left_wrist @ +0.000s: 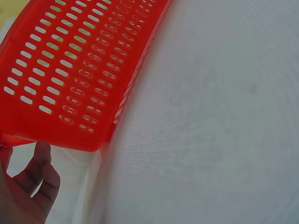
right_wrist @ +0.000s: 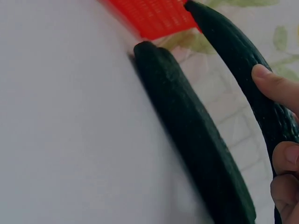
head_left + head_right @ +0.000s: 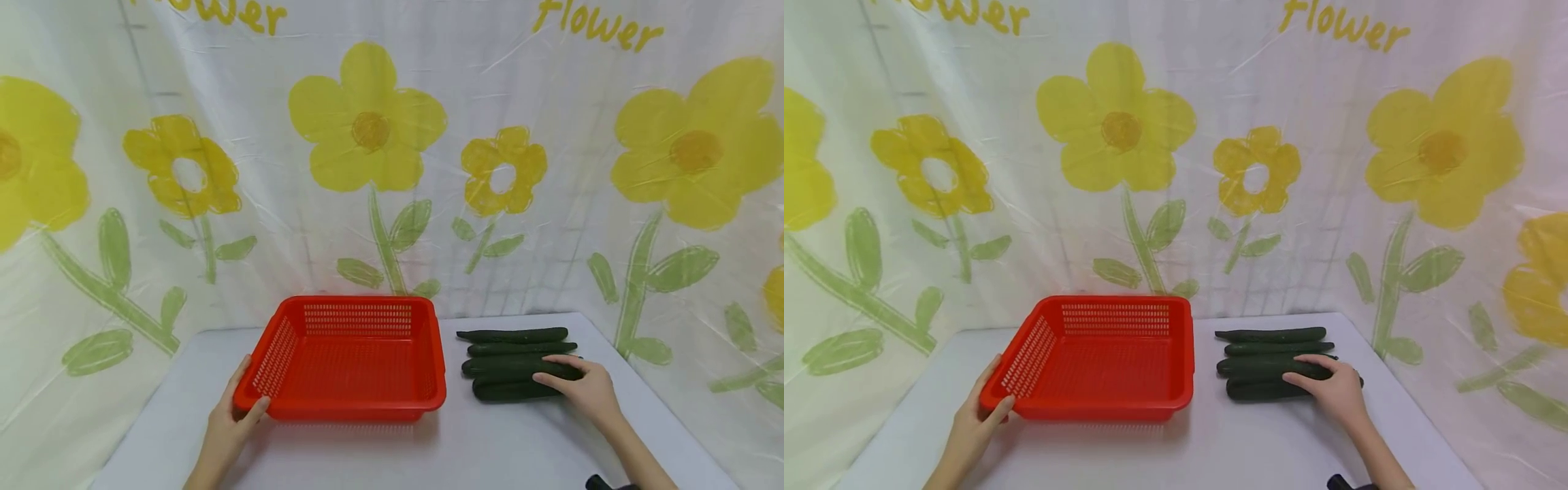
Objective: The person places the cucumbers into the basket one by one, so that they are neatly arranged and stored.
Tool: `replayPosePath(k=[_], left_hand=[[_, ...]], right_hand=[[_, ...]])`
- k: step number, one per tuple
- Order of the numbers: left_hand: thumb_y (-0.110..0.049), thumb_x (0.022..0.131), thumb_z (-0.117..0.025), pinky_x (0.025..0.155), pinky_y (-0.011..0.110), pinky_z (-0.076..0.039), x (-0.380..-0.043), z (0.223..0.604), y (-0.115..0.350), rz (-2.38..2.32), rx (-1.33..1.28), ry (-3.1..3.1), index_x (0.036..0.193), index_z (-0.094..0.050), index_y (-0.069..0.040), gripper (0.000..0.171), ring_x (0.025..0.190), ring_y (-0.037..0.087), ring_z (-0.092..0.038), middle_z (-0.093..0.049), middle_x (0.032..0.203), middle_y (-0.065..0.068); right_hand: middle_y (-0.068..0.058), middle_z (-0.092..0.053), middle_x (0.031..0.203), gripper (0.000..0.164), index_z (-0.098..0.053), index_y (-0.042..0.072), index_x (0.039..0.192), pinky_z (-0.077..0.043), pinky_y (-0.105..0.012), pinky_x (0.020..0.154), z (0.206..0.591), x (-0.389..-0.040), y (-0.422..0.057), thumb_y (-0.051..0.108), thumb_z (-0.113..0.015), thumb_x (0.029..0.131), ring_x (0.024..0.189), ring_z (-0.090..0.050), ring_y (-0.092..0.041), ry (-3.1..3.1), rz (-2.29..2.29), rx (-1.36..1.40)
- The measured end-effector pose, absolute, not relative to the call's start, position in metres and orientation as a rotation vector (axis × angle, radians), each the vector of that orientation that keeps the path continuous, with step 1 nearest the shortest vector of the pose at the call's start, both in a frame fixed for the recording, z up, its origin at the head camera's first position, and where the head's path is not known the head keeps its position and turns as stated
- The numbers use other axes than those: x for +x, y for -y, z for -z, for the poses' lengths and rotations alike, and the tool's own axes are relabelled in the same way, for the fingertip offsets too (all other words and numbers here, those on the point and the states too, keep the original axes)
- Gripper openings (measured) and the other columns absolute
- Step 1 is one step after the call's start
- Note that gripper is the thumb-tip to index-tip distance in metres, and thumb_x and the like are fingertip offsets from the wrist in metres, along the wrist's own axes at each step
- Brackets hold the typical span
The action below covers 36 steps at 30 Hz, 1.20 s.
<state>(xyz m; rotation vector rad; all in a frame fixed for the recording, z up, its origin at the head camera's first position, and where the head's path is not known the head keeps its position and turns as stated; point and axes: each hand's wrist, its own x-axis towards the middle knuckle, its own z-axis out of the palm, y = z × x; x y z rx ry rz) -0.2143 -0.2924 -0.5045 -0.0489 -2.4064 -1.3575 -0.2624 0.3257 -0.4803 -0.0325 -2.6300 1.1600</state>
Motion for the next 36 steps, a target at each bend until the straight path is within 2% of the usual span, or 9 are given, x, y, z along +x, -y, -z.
replayPosePath(k=[1, 2, 4, 6, 8, 13, 21, 26, 36], left_hand=[[-0.021, 0.103, -0.070, 0.082, 0.007, -0.047, -0.215, 0.504, 0.292, 1.355, -0.052, 2.410, 0.170, -0.027, -0.029, 0.080, 0.113, -0.019, -0.045, -0.038, 0.168, 0.018], [-0.021, 0.104, -0.070, 0.083, 0.007, -0.046, -0.215, 0.504, 0.292, 1.354, -0.054, 2.412, 0.170, -0.026, -0.029, 0.080, 0.115, -0.020, -0.044, -0.037, 0.168, 0.018], [-0.022, 0.104, -0.070, 0.085, 0.005, -0.045, -0.215, 0.503, 0.291, 1.348, -0.051, 2.417, 0.170, -0.026, -0.030, 0.080, 0.116, -0.020, -0.042, -0.037, 0.168, 0.018], [-0.022, 0.104, -0.069, 0.085, 0.005, -0.044, -0.214, 0.503, 0.291, 1.351, -0.045, 2.421, 0.171, -0.025, -0.030, 0.081, 0.117, -0.019, -0.042, -0.036, 0.169, 0.018], [-0.023, 0.104, -0.069, 0.086, 0.005, -0.043, -0.214, 0.504, 0.292, 1.344, -0.031, 2.427, 0.171, -0.024, -0.032, 0.081, 0.117, -0.020, -0.041, -0.036, 0.169, 0.018], [-0.025, 0.105, -0.069, 0.084, 0.009, -0.048, -0.212, 0.505, 0.294, 1.355, -0.011, 2.445, 0.171, -0.023, -0.033, 0.081, 0.113, -0.020, -0.044, -0.036, 0.169, 0.016], [-0.026, 0.106, -0.068, 0.081, 0.018, -0.054, -0.217, 0.506, 0.292, 1.408, 0.003, 2.452, 0.171, -0.022, -0.033, 0.081, 0.112, -0.017, -0.047, -0.033, 0.171, 0.016], [-0.027, 0.106, -0.068, 0.081, 0.017, -0.054, -0.217, 0.504, 0.290, 1.417, 0.009, 2.451, 0.171, -0.021, -0.032, 0.080, 0.111, -0.017, -0.048, -0.032, 0.171, 0.014], [-0.029, 0.106, -0.068, 0.083, 0.016, -0.053, -0.217, 0.506, 0.291, 1.401, 0.016, 2.460, 0.171, -0.021, -0.032, 0.080, 0.112, -0.018, -0.046, -0.032, 0.172, 0.014]], right_hand=[[-0.020, -0.070, 0.134, 0.055, -0.079, 0.011, 0.124, -0.049, -0.032, 0.072, 0.478, -0.265, -0.324, 0.048, -0.090, 0.084, 0.104, -0.068, -0.032, 2.624, -1.166, -0.033], [-0.019, -0.074, 0.121, 0.056, -0.078, 0.011, 0.124, -0.048, -0.030, 0.065, 0.474, -0.267, -0.323, 0.048, -0.090, 0.083, 0.088, -0.067, -0.027, 2.620, -1.195, -0.035], [-0.012, -0.074, 0.090, 0.059, -0.077, 0.011, 0.126, -0.045, -0.030, 0.053, 0.469, -0.272, -0.319, 0.049, -0.091, 0.082, 0.061, -0.054, -0.016, 2.614, -1.255, -0.044], [-0.004, -0.066, 0.075, 0.062, -0.076, 0.012, 0.128, -0.044, -0.031, 0.047, 0.463, -0.277, -0.314, 0.049, -0.091, 0.081, 0.046, -0.041, -0.012, 2.601, -1.306, -0.040], [-0.004, -0.065, 0.075, 0.062, -0.075, 0.011, 0.129, -0.044, -0.031, 0.047, 0.458, -0.282, -0.310, 0.048, -0.091, 0.082, 0.045, -0.041, -0.011, 2.585, -1.327, -0.012], [-0.016, -0.072, 0.122, 0.055, -0.077, 0.012, 0.127, -0.048, -0.032, 0.051, 0.450, -0.291, -0.299, 0.043, -0.090, 0.085, 0.049, -0.049, -0.014, 2.534, -1.316, 0.069], [-0.010, -0.075, 0.089, 0.053, -0.079, 0.014, 0.125, -0.047, -0.031, 0.052, 0.442, -0.304, -0.285, 0.045, -0.091, 0.084, 0.047, -0.046, -0.013, 2.493, -1.321, 0.107], [-0.004, -0.059, 0.063, 0.054, -0.079, 0.014, 0.125, -0.043, -0.030, 0.046, 0.440, -0.311, -0.271, 0.043, -0.093, 0.082, 0.043, -0.038, -0.010, 2.465, -1.452, 0.111], [0.008, -0.042, 0.048, 0.055, -0.080, 0.014, 0.121, -0.042, -0.029, 0.047, 0.436, -0.326, -0.234, 0.043, -0.095, 0.078, 0.044, -0.038, -0.012, 2.453, -1.568, 0.107]])
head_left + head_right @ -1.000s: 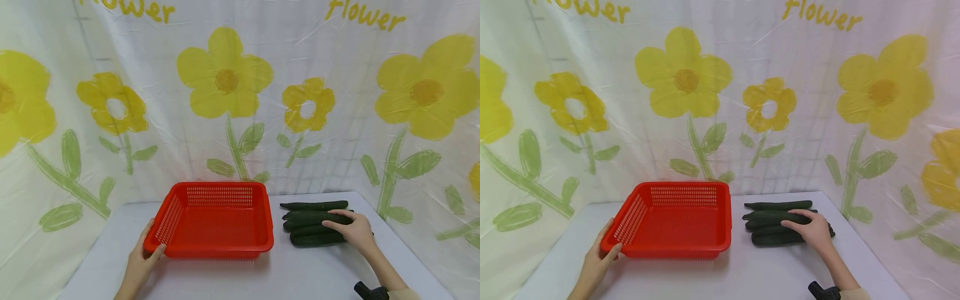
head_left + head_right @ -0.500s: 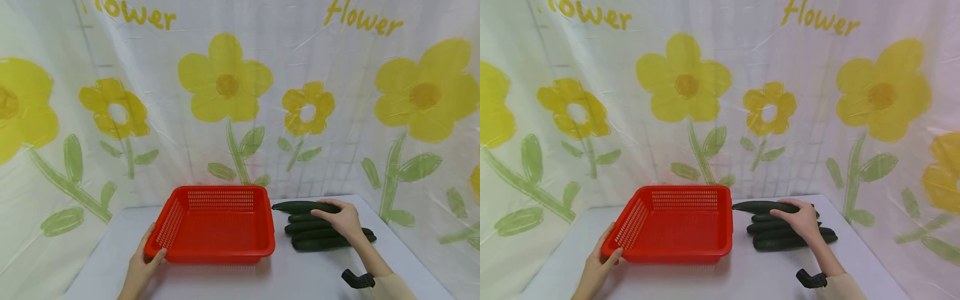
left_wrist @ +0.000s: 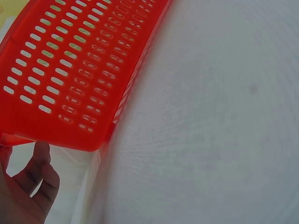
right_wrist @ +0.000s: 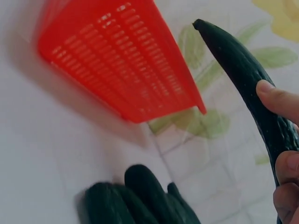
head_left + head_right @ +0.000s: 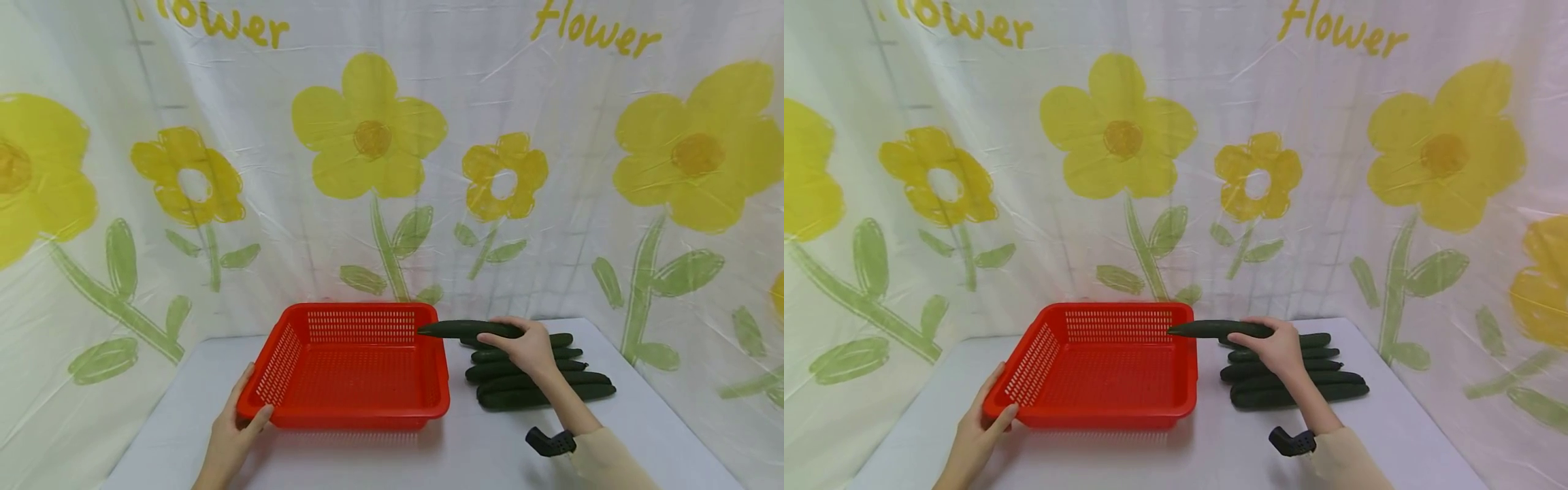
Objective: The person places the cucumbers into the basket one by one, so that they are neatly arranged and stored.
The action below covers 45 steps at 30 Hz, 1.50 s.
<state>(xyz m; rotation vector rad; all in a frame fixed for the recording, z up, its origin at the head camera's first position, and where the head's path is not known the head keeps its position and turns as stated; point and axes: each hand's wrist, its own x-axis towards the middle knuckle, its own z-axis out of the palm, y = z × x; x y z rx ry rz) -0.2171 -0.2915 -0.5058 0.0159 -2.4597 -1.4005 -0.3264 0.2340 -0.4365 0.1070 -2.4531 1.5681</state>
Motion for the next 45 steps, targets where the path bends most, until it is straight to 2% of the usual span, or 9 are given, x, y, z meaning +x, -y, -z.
replayPosePath(k=[6, 10, 15, 21, 23, 26, 28, 30, 45], left_hand=[[-0.026, 0.106, -0.068, 0.082, 0.017, -0.054, -0.217, 0.507, 0.291, 1.415, -0.010, 2.441, 0.171, -0.021, -0.034, 0.080, 0.113, -0.016, -0.048, -0.032, 0.171, 0.015], [-0.026, 0.105, -0.068, 0.082, 0.018, -0.055, -0.216, 0.505, 0.290, 1.417, -0.009, 2.431, 0.171, -0.023, -0.032, 0.080, 0.112, -0.015, -0.049, -0.034, 0.170, 0.015], [-0.025, 0.105, -0.068, 0.081, 0.019, -0.055, -0.214, 0.503, 0.289, 1.432, -0.014, 2.421, 0.171, -0.024, -0.028, 0.079, 0.111, -0.015, -0.050, -0.035, 0.169, 0.017], [-0.024, 0.105, -0.068, 0.081, 0.019, -0.055, -0.215, 0.503, 0.288, 1.426, -0.025, 2.421, 0.171, -0.023, -0.032, 0.080, 0.112, -0.014, -0.049, -0.034, 0.170, 0.016], [-0.024, 0.105, -0.068, 0.081, 0.019, -0.055, -0.215, 0.503, 0.288, 1.429, -0.030, 2.422, 0.171, -0.022, -0.033, 0.080, 0.112, -0.014, -0.050, -0.033, 0.171, 0.016], [-0.025, 0.105, -0.068, 0.081, 0.019, -0.055, -0.215, 0.503, 0.289, 1.419, -0.027, 2.424, 0.171, -0.023, -0.033, 0.080, 0.112, -0.014, -0.050, -0.034, 0.170, 0.016], [-0.026, 0.105, -0.068, 0.082, 0.018, -0.054, -0.215, 0.503, 0.290, 1.404, -0.020, 2.430, 0.171, -0.022, -0.033, 0.080, 0.112, -0.016, -0.048, -0.034, 0.170, 0.016], [-0.026, 0.105, -0.069, 0.083, 0.016, -0.053, -0.214, 0.504, 0.291, 1.387, -0.014, 2.433, 0.171, -0.023, -0.032, 0.080, 0.113, -0.017, -0.046, -0.035, 0.170, 0.015], [-0.026, 0.105, -0.068, 0.080, 0.019, -0.055, -0.217, 0.506, 0.291, 1.418, -0.012, 2.431, 0.171, -0.023, -0.030, 0.080, 0.111, -0.013, -0.051, -0.035, 0.169, 0.017]], right_hand=[[0.000, -0.053, 0.054, 0.051, -0.082, 0.015, 0.117, -0.042, -0.029, 0.048, 0.436, -0.336, -0.210, 0.044, -0.096, 0.077, 0.048, -0.045, -0.017, 2.424, -1.596, 0.174], [-0.006, -0.071, 0.073, 0.047, -0.083, 0.014, 0.113, -0.048, -0.031, 0.054, 0.434, -0.343, -0.193, 0.043, -0.096, 0.078, 0.059, -0.056, -0.019, 2.422, -1.573, 0.212], [-0.003, -0.079, 0.093, 0.045, -0.083, 0.013, 0.111, -0.053, -0.033, 0.062, 0.429, -0.350, -0.174, 0.041, -0.096, 0.078, 0.074, -0.062, -0.018, 2.410, -1.560, 0.275], [-0.004, -0.077, 0.086, 0.043, -0.084, 0.018, 0.112, -0.047, -0.032, 0.053, 0.422, -0.354, -0.156, 0.041, -0.096, 0.078, 0.058, -0.052, -0.018, 2.396, -1.600, 0.328], [-0.003, -0.078, 0.088, 0.042, -0.084, 0.020, 0.111, -0.050, -0.033, 0.055, 0.420, -0.354, -0.151, 0.042, -0.096, 0.077, 0.062, -0.056, -0.017, 2.398, -1.585, 0.339], [-0.001, -0.079, 0.104, 0.043, -0.084, 0.021, 0.111, -0.058, -0.039, 0.072, 0.416, -0.355, -0.141, 0.044, -0.096, 0.077, 0.087, -0.068, -0.019, 2.413, -1.539, 0.351], [-0.001, -0.078, 0.116, 0.043, -0.084, 0.021, 0.111, -0.059, -0.045, 0.086, 0.412, -0.356, -0.135, 0.045, -0.096, 0.077, 0.108, -0.069, -0.023, 2.423, -1.510, 0.362], [-0.001, -0.078, 0.117, 0.043, -0.084, 0.021, 0.111, -0.058, -0.049, 0.091, 0.409, -0.358, -0.129, 0.046, -0.095, 0.077, 0.114, -0.068, -0.027, 2.436, -1.505, 0.366], [-0.001, -0.079, 0.112, 0.041, -0.085, 0.018, 0.107, -0.059, -0.038, 0.083, 0.387, -0.376, -0.084, 0.039, -0.099, 0.073, 0.104, -0.070, -0.024, 2.420, -1.524, 0.438]])
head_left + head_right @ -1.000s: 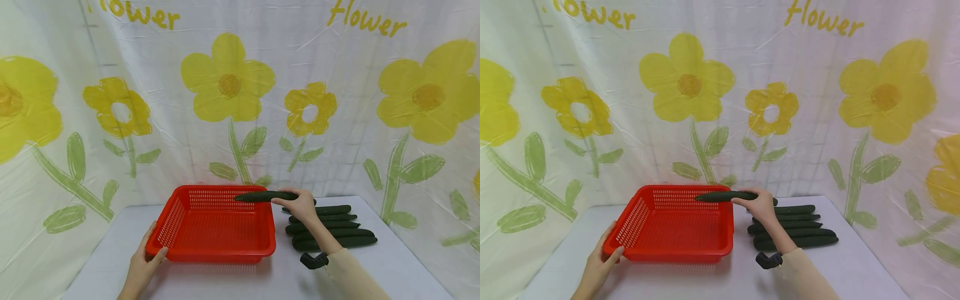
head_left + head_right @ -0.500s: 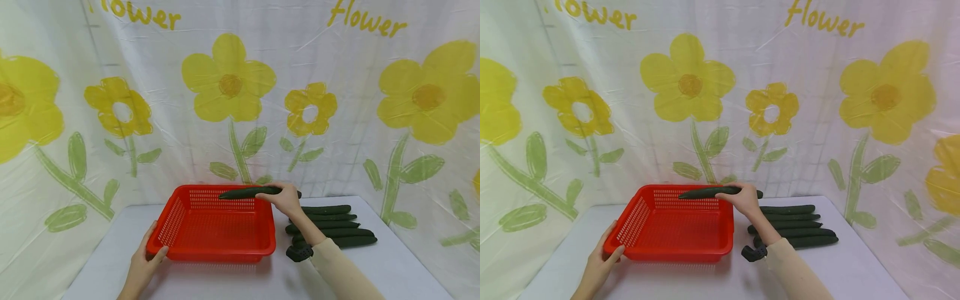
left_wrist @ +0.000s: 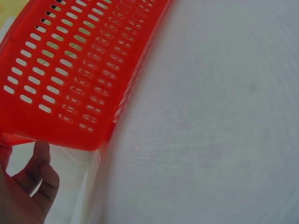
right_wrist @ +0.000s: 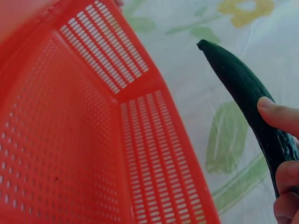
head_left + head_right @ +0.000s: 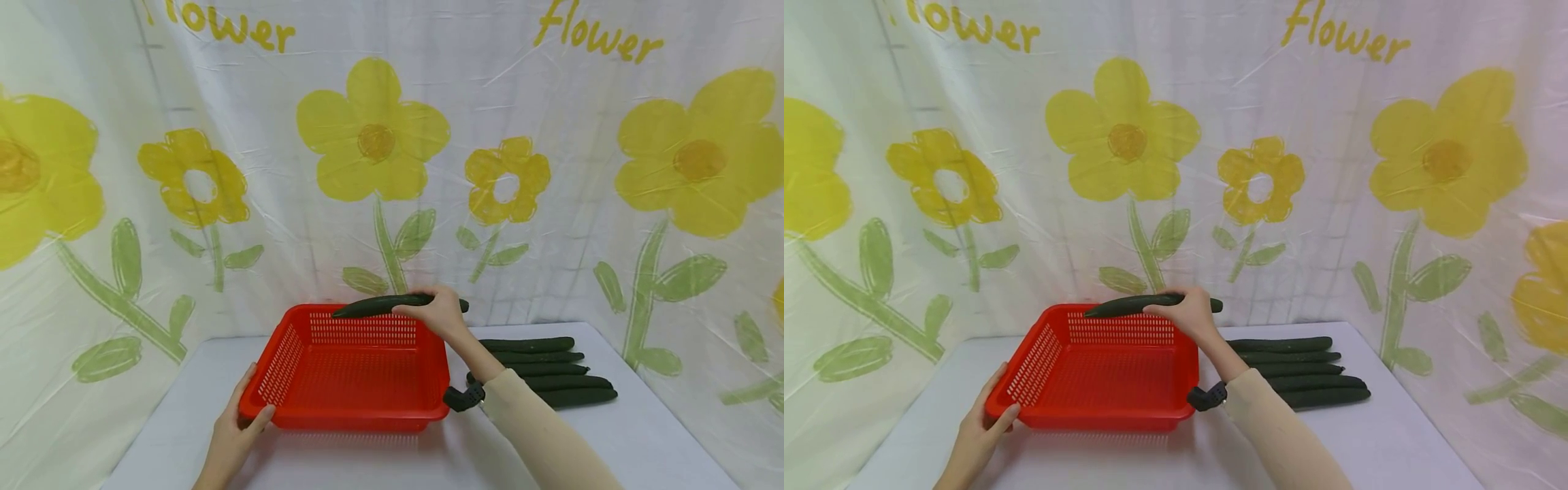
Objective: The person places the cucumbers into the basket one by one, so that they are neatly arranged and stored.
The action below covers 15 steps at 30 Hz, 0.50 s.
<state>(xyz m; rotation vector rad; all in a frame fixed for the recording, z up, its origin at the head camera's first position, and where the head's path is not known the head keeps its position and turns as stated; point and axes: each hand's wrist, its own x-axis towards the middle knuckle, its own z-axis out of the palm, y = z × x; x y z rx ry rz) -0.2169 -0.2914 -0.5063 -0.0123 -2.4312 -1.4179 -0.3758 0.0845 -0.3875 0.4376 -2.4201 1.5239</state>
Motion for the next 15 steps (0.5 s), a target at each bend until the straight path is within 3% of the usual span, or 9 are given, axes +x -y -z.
replayPosePath(k=[4, 11, 15], left_hand=[[-0.025, 0.105, -0.069, 0.081, 0.018, -0.055, -0.216, 0.506, 0.291, 1.409, -0.018, 2.419, 0.171, -0.024, -0.030, 0.080, 0.111, -0.014, -0.051, -0.036, 0.169, 0.018], [-0.025, 0.104, -0.069, 0.082, 0.016, -0.053, -0.214, 0.505, 0.290, 1.393, -0.017, 2.420, 0.171, -0.025, -0.030, 0.080, 0.112, -0.016, -0.049, -0.037, 0.169, 0.017], [-0.024, 0.104, -0.070, 0.082, 0.015, -0.053, -0.214, 0.504, 0.290, 1.377, -0.025, 2.418, 0.171, -0.025, -0.027, 0.080, 0.112, -0.017, -0.049, -0.038, 0.168, 0.017]], right_hand=[[0.000, -0.079, 0.109, 0.039, -0.086, 0.019, 0.104, -0.060, -0.039, 0.082, 0.385, -0.379, -0.071, 0.039, -0.099, 0.074, 0.101, -0.071, -0.023, 2.405, -1.555, 0.474], [-0.005, -0.075, 0.128, 0.043, -0.085, 0.020, 0.110, -0.057, -0.049, 0.096, 0.385, -0.381, -0.047, 0.041, -0.098, 0.074, 0.121, -0.067, -0.030, 2.408, -1.584, 0.481], [-0.006, -0.076, 0.126, 0.044, -0.085, 0.018, 0.111, -0.056, -0.050, 0.098, 0.388, -0.382, -0.034, 0.041, -0.098, 0.075, 0.121, -0.067, -0.031, 2.414, -1.556, 0.477]])
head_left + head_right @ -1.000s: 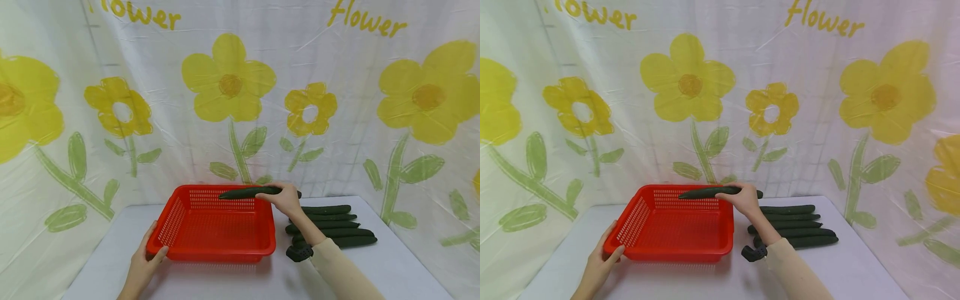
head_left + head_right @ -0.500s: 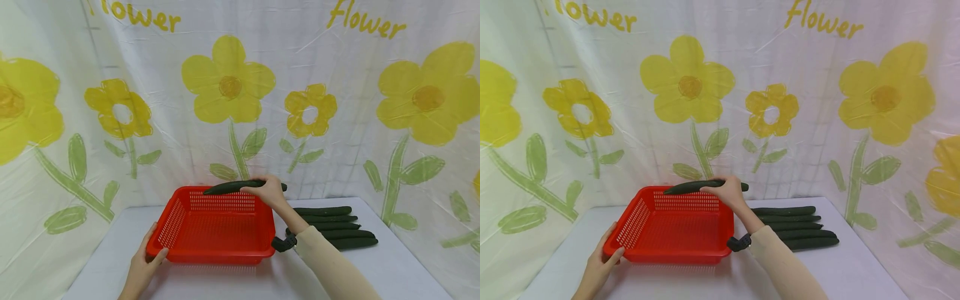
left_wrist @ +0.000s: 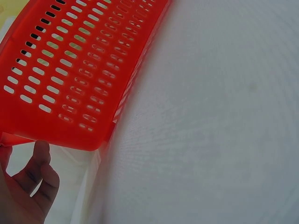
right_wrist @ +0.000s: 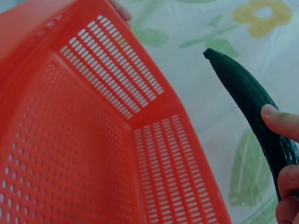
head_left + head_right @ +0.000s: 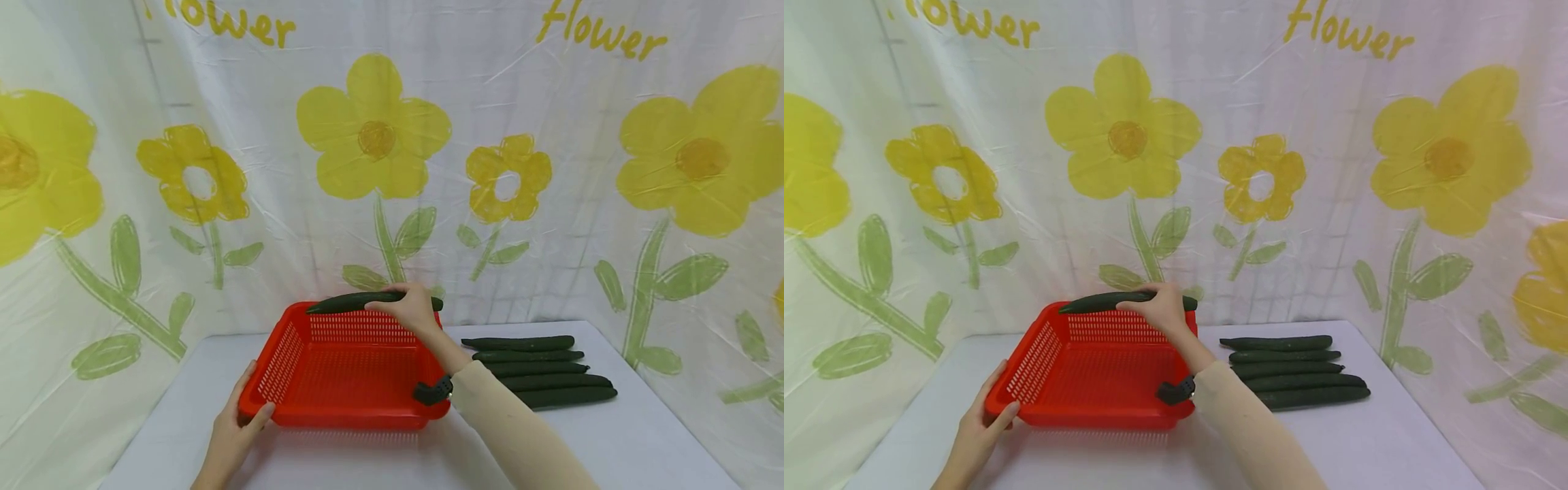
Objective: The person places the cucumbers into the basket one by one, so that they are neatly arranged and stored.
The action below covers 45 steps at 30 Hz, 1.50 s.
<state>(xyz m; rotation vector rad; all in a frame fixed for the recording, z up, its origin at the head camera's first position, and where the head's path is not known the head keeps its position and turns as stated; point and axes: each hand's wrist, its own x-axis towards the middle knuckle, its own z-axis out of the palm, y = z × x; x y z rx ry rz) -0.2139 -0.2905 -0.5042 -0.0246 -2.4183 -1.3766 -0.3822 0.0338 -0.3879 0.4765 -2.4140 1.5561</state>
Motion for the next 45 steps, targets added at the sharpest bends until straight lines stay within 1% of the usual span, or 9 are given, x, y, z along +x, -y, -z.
replayPosePath(k=[7, 15, 25, 30, 32, 35, 38, 41, 45], left_hand=[[-0.022, 0.104, -0.070, 0.078, 0.019, -0.055, -0.215, 0.505, 0.291, 1.402, -0.018, 2.401, 0.170, -0.027, -0.027, 0.079, 0.109, -0.011, -0.052, -0.040, 0.166, 0.018], [-0.020, 0.105, -0.069, 0.071, 0.026, -0.057, -0.213, 0.505, 0.289, 1.470, -0.014, 2.390, 0.171, -0.025, -0.025, 0.079, 0.096, 0.001, -0.059, -0.044, 0.160, 0.024], [-0.024, 0.106, -0.068, 0.074, 0.024, -0.058, -0.215, 0.507, 0.290, 1.472, -0.002, 2.400, 0.171, -0.025, -0.025, 0.078, 0.101, -0.001, -0.058, -0.040, 0.164, 0.022], [-0.022, 0.105, -0.068, 0.073, 0.025, -0.058, -0.215, 0.506, 0.289, 1.477, -0.017, 2.387, 0.170, -0.025, -0.024, 0.078, 0.100, 0.000, -0.059, -0.040, 0.164, 0.022], [-0.021, 0.105, -0.068, 0.073, 0.026, -0.058, -0.215, 0.505, 0.289, 1.481, -0.020, 2.380, 0.170, -0.026, -0.024, 0.078, 0.099, 0.001, -0.059, -0.041, 0.163, 0.021], [-0.021, 0.105, -0.068, 0.073, 0.026, -0.057, -0.216, 0.505, 0.289, 1.491, -0.020, 2.377, 0.170, -0.026, -0.026, 0.078, 0.099, 0.002, -0.059, -0.041, 0.163, 0.020], [-0.022, 0.105, -0.068, 0.073, 0.026, -0.058, -0.216, 0.505, 0.288, 1.497, -0.013, 2.379, 0.170, -0.026, -0.027, 0.078, 0.102, 0.000, -0.058, -0.039, 0.165, 0.019], [-0.022, 0.105, -0.069, 0.074, 0.026, -0.058, -0.215, 0.505, 0.288, 1.500, -0.007, 2.379, 0.170, -0.026, -0.027, 0.078, 0.104, -0.002, -0.057, -0.038, 0.167, 0.019], [-0.025, 0.105, -0.069, 0.076, 0.024, -0.058, -0.214, 0.505, 0.288, 1.493, 0.014, 2.396, 0.170, -0.025, -0.027, 0.079, 0.107, -0.005, -0.056, -0.036, 0.168, 0.019]], right_hand=[[-0.003, -0.080, 0.111, 0.038, -0.087, 0.015, 0.103, -0.058, -0.047, 0.092, 0.397, -0.385, -0.015, 0.039, -0.098, 0.075, 0.110, -0.070, -0.029, 2.386, -1.564, 0.415], [-0.006, -0.077, 0.118, 0.045, -0.086, 0.014, 0.106, -0.058, -0.047, 0.091, 0.411, -0.390, 0.001, 0.042, -0.098, 0.074, 0.113, -0.068, -0.031, 2.445, -1.625, 0.208], [-0.003, -0.076, 0.116, 0.039, -0.086, 0.019, 0.096, -0.057, -0.041, 0.080, 0.433, -0.396, 0.012, 0.045, -0.100, 0.070, 0.107, -0.064, -0.028, 2.533, -1.665, 0.025], [-0.007, -0.074, 0.119, 0.038, -0.087, 0.018, 0.094, -0.052, -0.052, 0.101, 0.440, -0.399, 0.011, 0.045, -0.100, 0.071, 0.121, -0.059, -0.037, 2.581, -1.630, -0.035], [-0.007, -0.074, 0.118, 0.039, -0.087, 0.019, 0.094, -0.052, -0.051, 0.102, 0.443, -0.401, 0.011, 0.046, -0.100, 0.070, 0.121, -0.059, -0.037, 2.610, -1.607, -0.052], [-0.004, -0.077, 0.112, 0.043, -0.088, 0.017, 0.096, -0.058, -0.041, 0.084, 0.446, -0.402, 0.012, 0.047, -0.101, 0.068, 0.107, -0.064, -0.030, 2.645, -1.599, -0.044], [-0.002, -0.078, 0.104, 0.044, -0.088, 0.015, 0.096, -0.053, -0.031, 0.067, 0.449, -0.404, 0.013, 0.045, -0.102, 0.066, 0.091, -0.064, -0.022, 2.656, -1.603, -0.043], [0.000, -0.077, 0.095, 0.042, -0.088, 0.015, 0.093, -0.048, -0.028, 0.061, 0.453, -0.403, 0.014, 0.044, -0.103, 0.066, 0.082, -0.062, -0.019, 2.674, -1.583, -0.056], [-0.001, -0.075, 0.088, 0.041, -0.087, 0.016, 0.091, -0.052, -0.031, 0.061, 0.456, -0.403, 0.016, 0.043, -0.103, 0.064, 0.075, -0.062, -0.020, 2.693, -1.601, -0.082]])
